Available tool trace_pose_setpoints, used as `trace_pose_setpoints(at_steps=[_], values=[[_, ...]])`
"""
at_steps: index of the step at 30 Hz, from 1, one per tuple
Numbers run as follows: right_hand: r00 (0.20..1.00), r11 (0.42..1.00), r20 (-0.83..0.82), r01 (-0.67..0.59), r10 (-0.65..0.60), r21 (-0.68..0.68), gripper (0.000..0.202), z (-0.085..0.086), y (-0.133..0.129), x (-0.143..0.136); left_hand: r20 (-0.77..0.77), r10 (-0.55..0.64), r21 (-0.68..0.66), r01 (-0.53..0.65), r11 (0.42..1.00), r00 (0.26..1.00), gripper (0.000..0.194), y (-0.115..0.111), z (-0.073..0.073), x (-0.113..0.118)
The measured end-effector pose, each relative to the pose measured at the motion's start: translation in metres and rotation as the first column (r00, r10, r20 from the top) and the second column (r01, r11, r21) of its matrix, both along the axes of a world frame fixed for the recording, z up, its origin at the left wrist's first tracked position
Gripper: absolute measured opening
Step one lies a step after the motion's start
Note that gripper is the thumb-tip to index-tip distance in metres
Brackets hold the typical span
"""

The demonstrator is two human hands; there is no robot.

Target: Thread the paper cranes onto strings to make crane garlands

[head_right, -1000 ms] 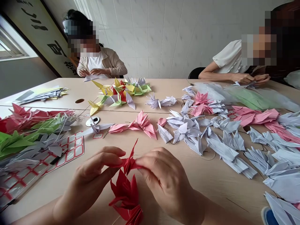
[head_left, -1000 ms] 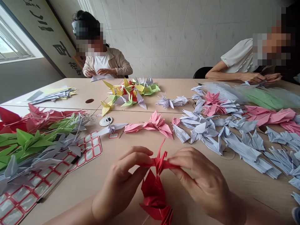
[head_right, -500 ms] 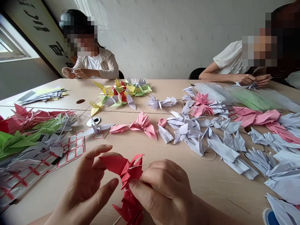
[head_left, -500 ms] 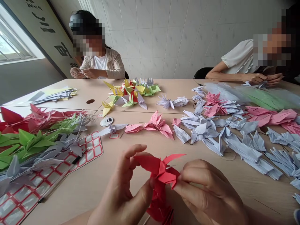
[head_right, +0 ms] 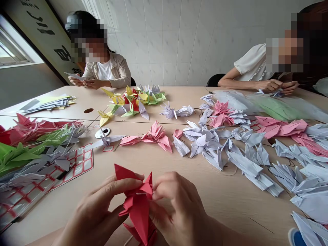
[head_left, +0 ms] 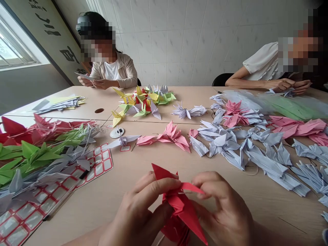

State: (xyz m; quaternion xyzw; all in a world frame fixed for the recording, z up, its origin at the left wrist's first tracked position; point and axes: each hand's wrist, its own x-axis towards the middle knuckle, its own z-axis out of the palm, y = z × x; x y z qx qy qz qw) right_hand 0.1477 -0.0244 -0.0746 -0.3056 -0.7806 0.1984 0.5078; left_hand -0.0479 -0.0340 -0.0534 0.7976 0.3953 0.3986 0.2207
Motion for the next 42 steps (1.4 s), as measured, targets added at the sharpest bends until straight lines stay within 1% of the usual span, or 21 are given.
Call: trace_pose_setpoints(at_steps=[1,3,5,7,10,12,14,16,18,20,21,22,24,27,29,32,34,37,38,40,42], values=[[0.999,0.999,-0.042,0.014,-0.017,-0.051,0.019,-0.001,0.001,-0.001,0.009,-0.011,-0.026,0.011,1.0,1.0,0.037,0.0,0.0,0.0],[0.999,0.994,-0.033,0.022,-0.026,-0.108,0.019,0.0,0.001,-0.002,0.016,-0.029,-0.08,0.03,0.996,0.999,0.039,-0.001,0.0,0.0],[0.999,0.997,0.054,0.001,0.003,-0.082,0.02,0.004,0.001,-0.002,0.015,-0.039,-0.108,0.04,0.993,0.999,0.044,-0.002,-0.001,0.001],[0.992,0.998,0.113,-0.048,0.052,-0.041,0.02,0.009,0.0,0.0,0.013,-0.034,-0.113,0.035,0.993,0.999,0.052,-0.004,-0.003,0.001],[0.987,0.994,0.117,-0.106,0.11,-0.042,0.023,0.012,0.0,0.003,0.036,0.017,-0.134,-0.012,0.991,0.999,0.06,-0.008,-0.006,-0.001],[0.989,0.991,0.091,-0.111,0.118,-0.076,0.023,0.011,-0.001,0.003,0.079,0.059,-0.158,-0.046,0.986,0.995,0.058,-0.01,-0.008,-0.002],[0.995,0.985,0.036,-0.086,0.092,-0.149,0.024,0.009,-0.001,0.001,0.113,0.083,-0.204,-0.058,0.977,0.99,0.05,-0.011,-0.009,-0.002],[0.998,0.953,-0.007,-0.064,0.065,-0.297,0.029,0.008,0.0,-0.002,0.135,0.086,-0.269,-0.047,0.962,0.987,0.047,-0.011,-0.008,-0.001],[0.996,0.883,-0.027,-0.09,0.088,-0.46,0.028,0.009,0.0,-0.005,0.146,0.084,-0.331,-0.032,0.943,0.986,0.05,-0.009,-0.008,-0.001],[0.989,0.83,-0.046,-0.143,0.141,-0.539,0.014,0.01,0.001,-0.006,0.137,0.073,-0.361,-0.019,0.932,0.988,0.053,-0.007,-0.007,0.0],[0.986,0.825,-0.057,-0.161,0.155,-0.541,0.007,0.011,0.001,-0.006,0.128,0.067,-0.36,-0.017,0.933,0.99,0.053,-0.006,-0.007,0.0],[0.986,0.835,-0.064,-0.165,0.155,-0.524,0.003,0.011,0.001,-0.006,0.115,0.065,-0.353,-0.021,0.936,0.991,0.053,-0.005,-0.007,0.0],[0.99,0.866,-0.043,-0.141,0.137,-0.481,0.005,0.011,0.001,-0.006,0.079,0.06,-0.326,-0.031,0.945,0.995,0.047,-0.005,-0.006,0.0],[0.993,0.909,0.078,-0.052,0.093,-0.415,0.009,0.01,0.002,-0.005,0.039,0.036,-0.299,-0.023,0.954,0.999,0.034,-0.006,-0.002,0.0],[0.982,0.949,0.167,-0.032,0.088,-0.313,0.018,0.008,0.002,-0.005,0.035,0.009,-0.294,0.002,0.956,0.999,0.03,-0.007,0.002,0.001],[0.958,0.991,0.273,-0.058,0.09,-0.123,0.031,0.007,0.002,-0.004,-0.01,-0.019,-0.288,0.015,0.958,1.0,0.033,-0.005,0.006,0.002],[0.943,0.998,0.327,-0.056,0.054,-0.003,0.033,0.006,0.002,-0.003,-0.043,-0.055,-0.265,0.042,0.963,0.998,0.031,-0.002,0.008,0.002],[0.917,0.99,0.398,-0.051,-0.005,0.131,0.035,0.007,0.003,-0.002,-0.035,-0.114,-0.249,0.102,0.963,0.993,0.017,0.004,0.007,0.001],[0.909,0.988,0.418,-0.056,-0.01,0.145,0.035,0.007,0.003,-0.002,-0.025,-0.128,-0.25,0.118,0.961,0.991,0.015,0.006,0.007,0.001],[0.897,0.99,0.443,-0.072,0.01,0.124,0.035,0.008,0.003,-0.002,-0.019,-0.16,-0.238,0.151,0.959,0.987,0.017,0.008,0.006,0.0],[0.888,0.991,0.45,-0.129,0.094,0.047,0.036,0.01,0.003,-0.002,-0.043,-0.219,-0.197,0.207,0.958,0.975,0.022,0.009,0.007,-0.002]])
